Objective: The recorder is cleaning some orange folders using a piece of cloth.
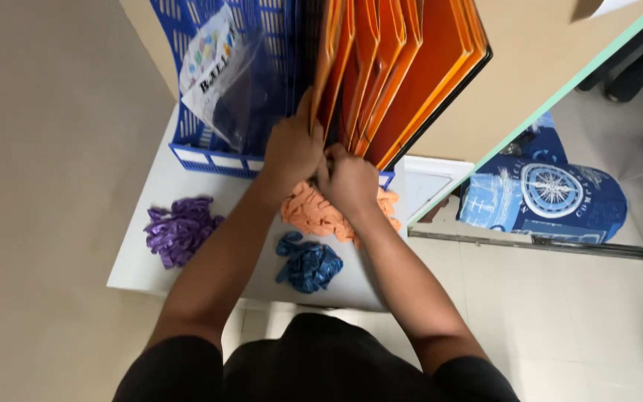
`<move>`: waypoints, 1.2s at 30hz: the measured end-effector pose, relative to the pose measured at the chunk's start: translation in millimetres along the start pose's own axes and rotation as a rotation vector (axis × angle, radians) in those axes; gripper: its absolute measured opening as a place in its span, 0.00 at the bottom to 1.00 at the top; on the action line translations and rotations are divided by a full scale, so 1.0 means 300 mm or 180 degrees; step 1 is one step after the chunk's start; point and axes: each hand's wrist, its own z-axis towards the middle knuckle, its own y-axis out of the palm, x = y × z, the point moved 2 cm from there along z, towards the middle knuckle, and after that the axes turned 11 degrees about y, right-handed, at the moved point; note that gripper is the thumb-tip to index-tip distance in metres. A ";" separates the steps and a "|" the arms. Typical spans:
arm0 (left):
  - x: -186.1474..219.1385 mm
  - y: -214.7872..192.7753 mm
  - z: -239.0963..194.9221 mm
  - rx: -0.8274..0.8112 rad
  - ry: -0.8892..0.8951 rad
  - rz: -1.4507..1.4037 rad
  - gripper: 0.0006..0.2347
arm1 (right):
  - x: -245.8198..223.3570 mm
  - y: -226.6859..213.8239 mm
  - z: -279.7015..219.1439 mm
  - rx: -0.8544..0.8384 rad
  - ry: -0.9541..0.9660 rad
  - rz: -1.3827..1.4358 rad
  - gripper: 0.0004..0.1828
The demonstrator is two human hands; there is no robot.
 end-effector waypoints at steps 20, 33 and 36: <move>0.055 -0.071 0.026 -0.0246 0.0129 0.0458 0.16 | 0.003 0.015 0.004 0.0142 0.0015 0.0055 0.12; 0.014 -0.005 0.078 0.0372 0.1815 0.1309 0.08 | 0.030 0.048 0.003 0.0652 -0.0099 0.0059 0.19; -0.006 -0.018 0.100 0.0311 0.0889 0.0777 0.15 | 0.020 0.039 0.039 0.0794 -0.0233 -0.0018 0.17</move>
